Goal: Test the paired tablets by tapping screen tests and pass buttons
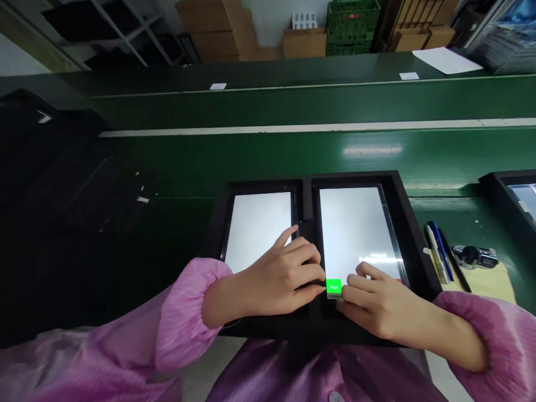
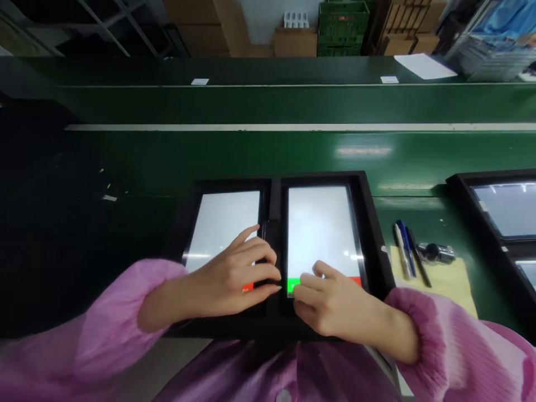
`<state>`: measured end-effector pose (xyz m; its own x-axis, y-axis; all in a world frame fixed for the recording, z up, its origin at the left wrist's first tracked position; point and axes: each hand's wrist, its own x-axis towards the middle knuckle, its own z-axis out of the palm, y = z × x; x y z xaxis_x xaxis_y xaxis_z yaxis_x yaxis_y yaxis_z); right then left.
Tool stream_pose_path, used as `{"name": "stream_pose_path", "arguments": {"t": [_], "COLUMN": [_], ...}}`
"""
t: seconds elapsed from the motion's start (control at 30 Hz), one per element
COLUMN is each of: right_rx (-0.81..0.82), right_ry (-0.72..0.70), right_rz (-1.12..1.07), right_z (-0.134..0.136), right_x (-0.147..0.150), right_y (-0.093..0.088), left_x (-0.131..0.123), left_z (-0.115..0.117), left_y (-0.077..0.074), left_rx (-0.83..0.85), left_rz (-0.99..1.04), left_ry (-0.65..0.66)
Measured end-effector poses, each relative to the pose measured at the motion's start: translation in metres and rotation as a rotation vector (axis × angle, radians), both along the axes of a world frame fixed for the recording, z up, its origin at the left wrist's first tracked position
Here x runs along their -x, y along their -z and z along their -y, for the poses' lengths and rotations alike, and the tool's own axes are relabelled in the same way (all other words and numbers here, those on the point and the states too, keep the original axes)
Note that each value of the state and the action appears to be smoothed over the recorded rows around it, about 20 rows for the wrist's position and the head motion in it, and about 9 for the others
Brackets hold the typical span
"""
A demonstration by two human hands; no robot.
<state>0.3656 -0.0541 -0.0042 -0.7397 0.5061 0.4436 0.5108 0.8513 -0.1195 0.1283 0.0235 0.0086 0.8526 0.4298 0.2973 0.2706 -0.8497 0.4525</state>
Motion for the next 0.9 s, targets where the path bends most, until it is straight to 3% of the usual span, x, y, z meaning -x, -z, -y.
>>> {"name": "stream_pose_path", "arguments": {"t": [0.13,0.23,0.33,0.4,0.5,0.57,0.73,0.9], "right_rx": [-0.061,-0.189,-0.307,-0.281,-0.025,0.153,0.314,0.341], "right_ry": [0.025,0.154,0.366,0.58,0.908,1.005,1.107,1.056], "right_rz": [0.027,0.011,-0.113,-0.217,-0.323,-0.39,-0.481,-0.54], "right_z": [-0.013,-0.027,-0.026,-0.016,0.005,0.015,0.012,-0.003], "right_x": [-0.011,-0.034,-0.065,-0.086,-0.108,-0.115,-0.109,-0.116], "right_y": [-0.022,-0.041,-0.051,-0.052,-0.048,-0.046,-0.044,-0.034], "left_x": [-0.022,-0.051,-0.075,-0.083,-0.083,-0.08,-0.074,-0.071], "left_z": [-0.018,-0.046,-0.086,-0.113,-0.147,-0.161,-0.166,-0.15], "left_y": [0.0,0.002,-0.004,-0.013,-0.03,-0.039,-0.049,-0.055], "left_rx": [0.072,0.079,0.097,0.089,0.028,-0.021,-0.065,-0.059], "left_rz": [-0.1,-0.127,-0.02,0.099,0.241,0.293,0.361,0.37], "left_ry": [0.175,0.196,0.049,-0.104,-0.306,-0.363,-0.389,-0.443]}}
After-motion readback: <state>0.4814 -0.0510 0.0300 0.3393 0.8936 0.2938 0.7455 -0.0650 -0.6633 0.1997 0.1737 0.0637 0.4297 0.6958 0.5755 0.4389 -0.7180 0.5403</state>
